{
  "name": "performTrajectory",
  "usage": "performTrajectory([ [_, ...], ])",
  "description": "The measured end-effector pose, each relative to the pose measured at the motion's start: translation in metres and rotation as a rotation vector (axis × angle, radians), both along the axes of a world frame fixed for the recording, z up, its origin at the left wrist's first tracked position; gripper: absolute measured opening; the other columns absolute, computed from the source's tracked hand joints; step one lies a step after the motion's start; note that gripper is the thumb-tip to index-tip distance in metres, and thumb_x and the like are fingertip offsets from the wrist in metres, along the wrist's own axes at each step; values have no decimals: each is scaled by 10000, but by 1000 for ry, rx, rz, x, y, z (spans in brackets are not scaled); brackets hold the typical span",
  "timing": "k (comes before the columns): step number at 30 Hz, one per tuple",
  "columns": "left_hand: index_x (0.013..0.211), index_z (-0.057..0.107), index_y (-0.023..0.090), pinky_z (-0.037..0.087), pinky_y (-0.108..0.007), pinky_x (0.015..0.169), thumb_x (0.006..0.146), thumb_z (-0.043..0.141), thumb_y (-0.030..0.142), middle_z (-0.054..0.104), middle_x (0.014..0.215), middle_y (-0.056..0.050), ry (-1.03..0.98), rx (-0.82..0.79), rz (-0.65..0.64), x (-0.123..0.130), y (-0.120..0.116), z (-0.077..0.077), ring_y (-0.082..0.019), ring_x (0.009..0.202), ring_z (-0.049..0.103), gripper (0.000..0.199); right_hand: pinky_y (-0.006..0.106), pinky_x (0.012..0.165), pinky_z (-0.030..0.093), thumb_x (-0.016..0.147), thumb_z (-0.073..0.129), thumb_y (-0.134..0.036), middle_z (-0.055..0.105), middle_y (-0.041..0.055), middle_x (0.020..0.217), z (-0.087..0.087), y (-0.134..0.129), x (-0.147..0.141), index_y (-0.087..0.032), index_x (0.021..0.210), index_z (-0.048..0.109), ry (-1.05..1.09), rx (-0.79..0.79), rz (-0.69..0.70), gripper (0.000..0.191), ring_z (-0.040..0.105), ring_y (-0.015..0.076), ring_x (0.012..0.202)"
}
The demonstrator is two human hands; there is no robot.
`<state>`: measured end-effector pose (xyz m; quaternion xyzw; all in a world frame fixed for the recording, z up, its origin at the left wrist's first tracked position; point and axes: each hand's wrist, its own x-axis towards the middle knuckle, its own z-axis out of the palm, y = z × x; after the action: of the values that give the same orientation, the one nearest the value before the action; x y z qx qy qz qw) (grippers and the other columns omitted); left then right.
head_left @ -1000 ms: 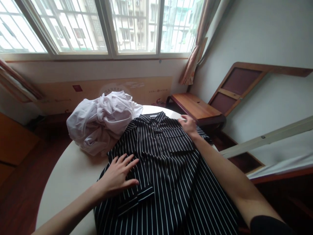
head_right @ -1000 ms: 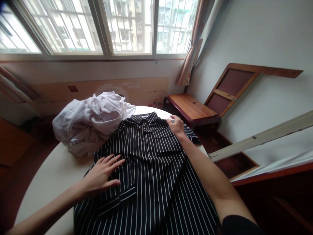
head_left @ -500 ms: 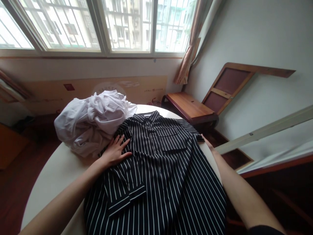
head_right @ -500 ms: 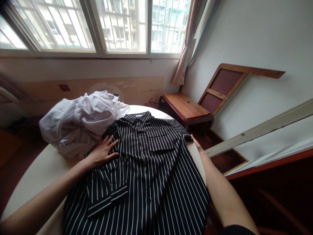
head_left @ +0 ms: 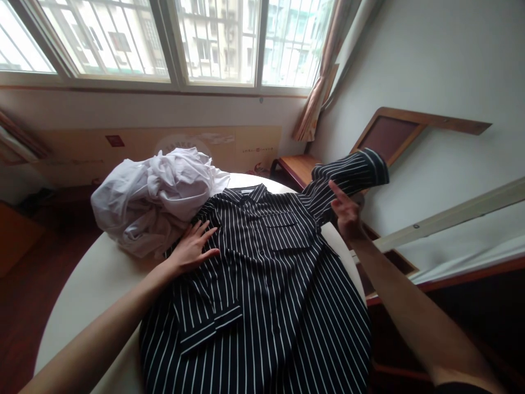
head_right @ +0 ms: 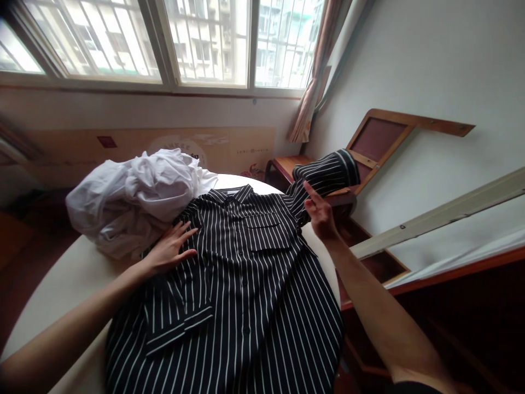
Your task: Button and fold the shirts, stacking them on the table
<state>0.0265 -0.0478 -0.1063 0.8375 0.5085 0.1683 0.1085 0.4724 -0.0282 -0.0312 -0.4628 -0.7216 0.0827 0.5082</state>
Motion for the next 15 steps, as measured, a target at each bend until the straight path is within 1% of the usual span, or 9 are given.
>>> performTrajectory([
  [2,1336,485,217,274,-493,1092,781,493,671,422,1430,-119,-288,-32,-13,13,-9,12,-318,1314,373,717,438,1097,325,912,460,-291,516,86,1365,-7,-25,-17,-205,1364,471,-303,51,145,460,463,249,1266],
  [3,1339,476,201,334,-478,1056,791,471,676,472,1383,-132,-463,-112,-22,21,-15,18,-308,1250,450,725,455,1083,344,896,490,-280,554,85,1326,-13,-35,-23,-224,1338,506,-442,65,228,446,494,257,1236],
  [4,1350,456,187,393,-468,1004,800,433,692,520,1328,-147,-639,-244,-32,32,-22,23,-301,1170,523,747,472,1074,352,876,520,-267,583,81,1290,-22,-44,-27,-240,1298,549,-565,74,315,423,510,264,1218],
  [6,1395,378,172,465,-456,899,808,345,732,562,1258,-175,-929,-601,-58,55,-36,29,-288,1026,609,812,503,1072,345,856,542,-235,606,75,1260,-40,-56,-29,-245,1199,627,-713,78,458,354,484,274,1244],
  [8,1445,273,193,484,-451,850,807,331,741,526,1293,-195,-1065,-907,-68,78,-49,31,-275,964,634,842,519,1068,342,859,526,-212,609,72,1257,-56,-63,-26,-225,1104,674,-744,50,534,286,443,279,1283],
  [10,1470,193,229,492,-440,822,812,403,700,464,1349,-200,-1047,-1019,-25,97,-58,31,-252,922,638,836,509,1047,370,866,511,-207,655,66,1182,-67,-67,-22,-214,992,702,-686,-18,518,229,506,266,1227],
  [12,1469,189,255,501,-410,787,801,531,604,429,1368,-185,-917,-884,43,110,-62,31,-216,871,627,827,480,997,426,869,500,-213,716,52,1015,-70,-66,-19,-218,875,707,-589,-111,435,207,623,237,1058],
  [14,1443,261,281,493,-388,791,772,634,441,409,1377,-145,-692,-569,55,117,-60,32,-192,871,593,785,443,931,477,850,503,-210,721,53,933,-65,-60,-17,-213,841,693,-480,-169,292,190,661,221,937],
  [15,1417,320,290,479,-387,814,747,661,352,417,1368,-118,-550,-401,28,119,-57,33,-195,901,570,754,434,920,483,825,522,-212,713,61,959,-60,-53,-17,-209,880,685,-444,-177,228,172,654,226,945],
])
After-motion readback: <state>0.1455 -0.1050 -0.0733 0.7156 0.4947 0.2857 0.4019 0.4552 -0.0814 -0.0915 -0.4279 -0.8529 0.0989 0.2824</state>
